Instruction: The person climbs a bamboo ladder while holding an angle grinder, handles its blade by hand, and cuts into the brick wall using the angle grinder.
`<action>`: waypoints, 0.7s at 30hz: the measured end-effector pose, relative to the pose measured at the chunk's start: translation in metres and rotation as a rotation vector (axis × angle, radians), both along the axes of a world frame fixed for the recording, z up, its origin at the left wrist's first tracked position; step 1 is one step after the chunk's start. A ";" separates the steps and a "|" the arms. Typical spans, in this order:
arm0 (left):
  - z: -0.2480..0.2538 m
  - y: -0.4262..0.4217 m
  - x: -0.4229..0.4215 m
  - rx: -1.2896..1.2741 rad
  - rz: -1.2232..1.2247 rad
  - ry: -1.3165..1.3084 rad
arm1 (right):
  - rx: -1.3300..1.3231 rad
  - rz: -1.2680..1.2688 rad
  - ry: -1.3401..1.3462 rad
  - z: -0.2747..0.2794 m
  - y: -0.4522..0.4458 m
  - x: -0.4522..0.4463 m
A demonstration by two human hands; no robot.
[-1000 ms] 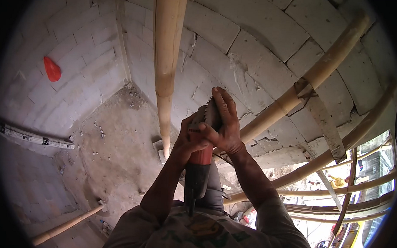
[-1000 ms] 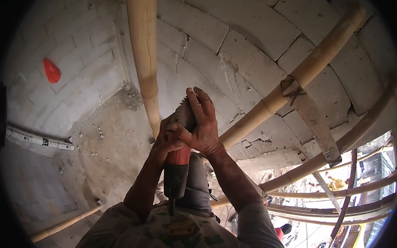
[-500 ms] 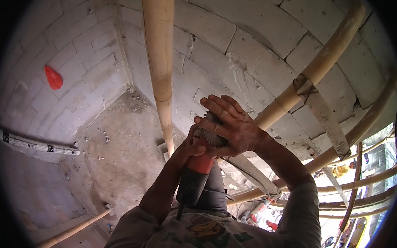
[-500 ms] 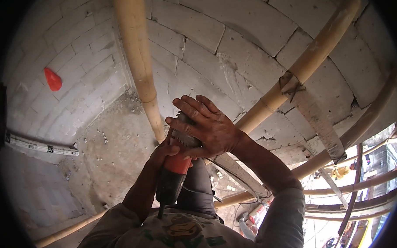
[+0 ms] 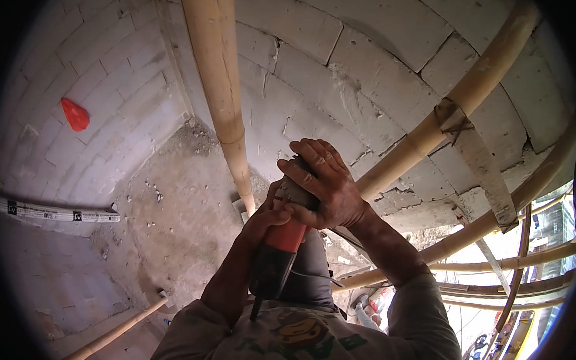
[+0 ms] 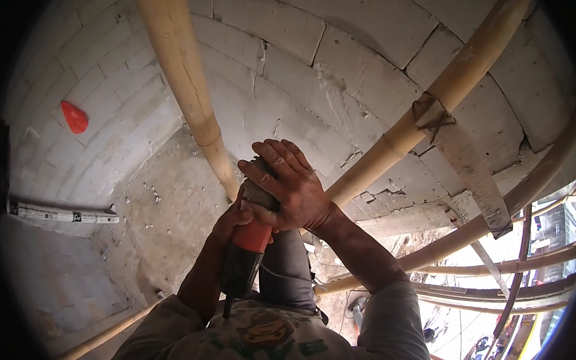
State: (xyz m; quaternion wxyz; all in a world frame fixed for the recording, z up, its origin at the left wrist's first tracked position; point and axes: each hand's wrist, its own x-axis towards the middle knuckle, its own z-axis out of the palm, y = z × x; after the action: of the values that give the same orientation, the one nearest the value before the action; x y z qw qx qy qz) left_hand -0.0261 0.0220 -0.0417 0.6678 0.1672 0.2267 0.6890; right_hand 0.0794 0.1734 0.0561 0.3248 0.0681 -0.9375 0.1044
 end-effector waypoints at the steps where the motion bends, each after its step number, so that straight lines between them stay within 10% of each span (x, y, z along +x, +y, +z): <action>1: 0.002 -0.001 -0.001 0.009 0.005 0.009 | -0.005 -0.009 0.004 0.000 -0.001 -0.001; 21: 0.015 -0.014 -0.009 0.002 0.086 0.114 | -0.060 -0.083 0.037 0.005 -0.020 -0.013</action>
State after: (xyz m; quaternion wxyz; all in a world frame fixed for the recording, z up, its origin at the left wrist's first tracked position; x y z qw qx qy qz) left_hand -0.0353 0.0082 -0.0266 0.6235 0.1970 0.2707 0.7065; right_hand 0.0668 0.1531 0.0613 0.3481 0.0216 -0.9298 0.1175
